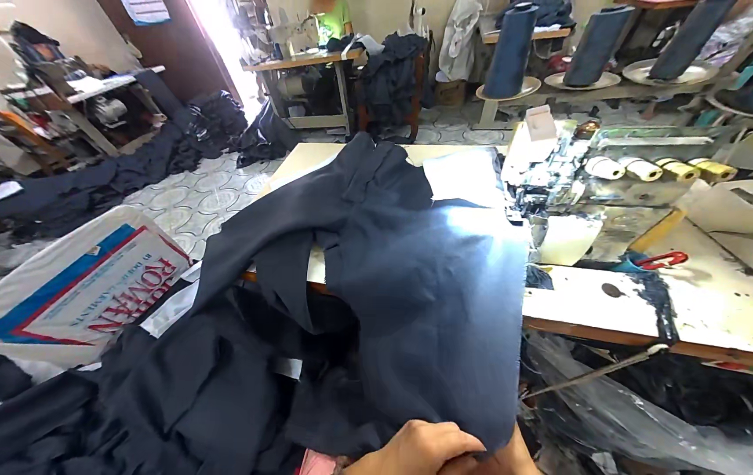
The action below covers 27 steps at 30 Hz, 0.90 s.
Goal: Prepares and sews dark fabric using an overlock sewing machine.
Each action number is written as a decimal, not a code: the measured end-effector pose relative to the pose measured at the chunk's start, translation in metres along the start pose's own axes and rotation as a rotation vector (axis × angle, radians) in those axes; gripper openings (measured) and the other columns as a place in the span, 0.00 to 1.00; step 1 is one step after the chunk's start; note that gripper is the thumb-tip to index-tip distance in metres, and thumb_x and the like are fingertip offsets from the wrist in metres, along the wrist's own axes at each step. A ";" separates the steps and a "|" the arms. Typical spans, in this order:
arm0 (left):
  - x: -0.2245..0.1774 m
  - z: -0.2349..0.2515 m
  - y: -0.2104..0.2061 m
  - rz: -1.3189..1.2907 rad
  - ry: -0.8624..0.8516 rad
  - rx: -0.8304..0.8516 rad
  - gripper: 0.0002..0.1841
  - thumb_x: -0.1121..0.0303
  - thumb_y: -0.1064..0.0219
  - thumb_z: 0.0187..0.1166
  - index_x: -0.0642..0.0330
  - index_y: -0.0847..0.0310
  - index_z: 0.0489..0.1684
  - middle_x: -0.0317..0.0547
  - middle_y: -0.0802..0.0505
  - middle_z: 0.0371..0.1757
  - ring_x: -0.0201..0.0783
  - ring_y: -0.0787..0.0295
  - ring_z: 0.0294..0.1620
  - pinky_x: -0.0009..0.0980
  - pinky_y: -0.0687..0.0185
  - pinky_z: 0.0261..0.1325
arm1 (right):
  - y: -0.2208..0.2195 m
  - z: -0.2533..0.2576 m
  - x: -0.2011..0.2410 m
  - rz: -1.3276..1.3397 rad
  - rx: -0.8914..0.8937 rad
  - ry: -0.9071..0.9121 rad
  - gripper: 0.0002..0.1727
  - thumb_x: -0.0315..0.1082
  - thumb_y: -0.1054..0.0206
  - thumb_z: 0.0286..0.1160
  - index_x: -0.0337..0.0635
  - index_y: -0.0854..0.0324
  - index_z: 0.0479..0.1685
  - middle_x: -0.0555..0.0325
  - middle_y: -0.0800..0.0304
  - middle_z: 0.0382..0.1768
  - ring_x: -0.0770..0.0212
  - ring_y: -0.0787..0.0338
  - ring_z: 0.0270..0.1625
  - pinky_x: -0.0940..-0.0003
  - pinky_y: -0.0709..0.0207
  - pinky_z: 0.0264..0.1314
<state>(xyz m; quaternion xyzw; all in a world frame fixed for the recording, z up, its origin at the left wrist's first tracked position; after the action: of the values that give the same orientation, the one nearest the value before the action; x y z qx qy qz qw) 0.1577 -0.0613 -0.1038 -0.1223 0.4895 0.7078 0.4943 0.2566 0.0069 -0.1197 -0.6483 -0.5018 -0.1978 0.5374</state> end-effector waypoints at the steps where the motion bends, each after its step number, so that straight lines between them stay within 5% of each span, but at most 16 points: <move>1: 0.003 -0.002 -0.003 -0.019 0.032 0.028 0.10 0.76 0.37 0.83 0.70 0.11 0.52 0.56 0.06 0.38 0.44 0.06 0.39 0.36 0.10 0.47 | 0.001 0.003 0.001 0.002 0.010 0.010 0.13 0.25 0.60 0.88 0.36 0.32 0.59 0.64 0.14 0.41 0.77 0.12 0.44 0.77 0.15 0.52; 4: 0.004 -0.001 -0.001 -0.025 0.027 0.033 0.09 0.76 0.35 0.81 0.69 0.11 0.51 0.55 0.06 0.37 0.43 0.07 0.38 0.34 0.11 0.46 | 0.012 0.010 -0.004 0.020 -0.016 -0.012 0.11 0.24 0.56 0.85 0.38 0.27 0.49 0.62 0.10 0.34 0.70 0.08 0.40 0.69 0.11 0.48; 9: 0.001 -0.001 -0.001 0.011 0.016 0.019 0.09 0.76 0.34 0.80 0.69 0.11 0.51 0.54 0.07 0.36 0.43 0.07 0.37 0.33 0.11 0.45 | 0.025 0.014 -0.019 0.060 -0.001 0.066 0.12 0.26 0.53 0.83 0.37 0.27 0.56 0.56 0.07 0.37 0.66 0.06 0.41 0.64 0.09 0.47; 12: 0.000 -0.002 0.000 0.027 0.028 0.018 0.10 0.76 0.34 0.79 0.69 0.11 0.52 0.55 0.06 0.38 0.44 0.06 0.38 0.34 0.11 0.46 | -0.011 -0.011 0.026 -0.013 -0.113 -0.107 0.10 0.19 0.55 0.86 0.35 0.29 0.50 0.59 0.14 0.32 0.70 0.11 0.36 0.71 0.14 0.44; 15: -0.002 -0.004 0.000 0.035 0.039 0.020 0.10 0.76 0.34 0.79 0.70 0.11 0.53 0.56 0.06 0.39 0.45 0.06 0.40 0.35 0.10 0.47 | -0.009 -0.010 0.024 -0.019 -0.078 -0.063 0.09 0.19 0.55 0.85 0.35 0.29 0.49 0.59 0.13 0.32 0.71 0.11 0.35 0.72 0.13 0.43; 20: -0.005 -0.006 -0.001 0.039 0.054 0.023 0.11 0.74 0.32 0.80 0.69 0.12 0.55 0.55 0.05 0.42 0.44 0.05 0.42 0.36 0.09 0.49 | 0.029 0.015 -0.021 0.065 0.065 0.116 0.12 0.23 0.40 0.67 0.39 0.22 0.49 0.57 0.06 0.34 0.65 0.05 0.37 0.64 0.08 0.42; 27: -0.012 -0.007 -0.001 0.046 0.055 0.010 0.13 0.74 0.31 0.78 0.69 0.12 0.56 0.56 0.07 0.40 0.45 0.06 0.40 0.36 0.10 0.47 | 0.036 0.011 -0.029 0.037 0.100 0.071 0.10 0.21 0.43 0.67 0.47 0.21 0.33 0.65 0.15 0.16 0.75 0.21 0.15 0.77 0.24 0.19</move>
<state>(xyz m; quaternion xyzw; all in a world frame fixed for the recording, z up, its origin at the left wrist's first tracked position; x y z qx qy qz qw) 0.1619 -0.0743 -0.1000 -0.1279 0.5090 0.7131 0.4648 0.2725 0.0073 -0.1645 -0.6224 -0.4797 -0.1853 0.5901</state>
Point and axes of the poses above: each hand's wrist, its own z-axis towards the middle knuckle, its own y-axis out of the back of the hand, x = y × z, the point moved 7 cm from there along z, towards the middle knuckle
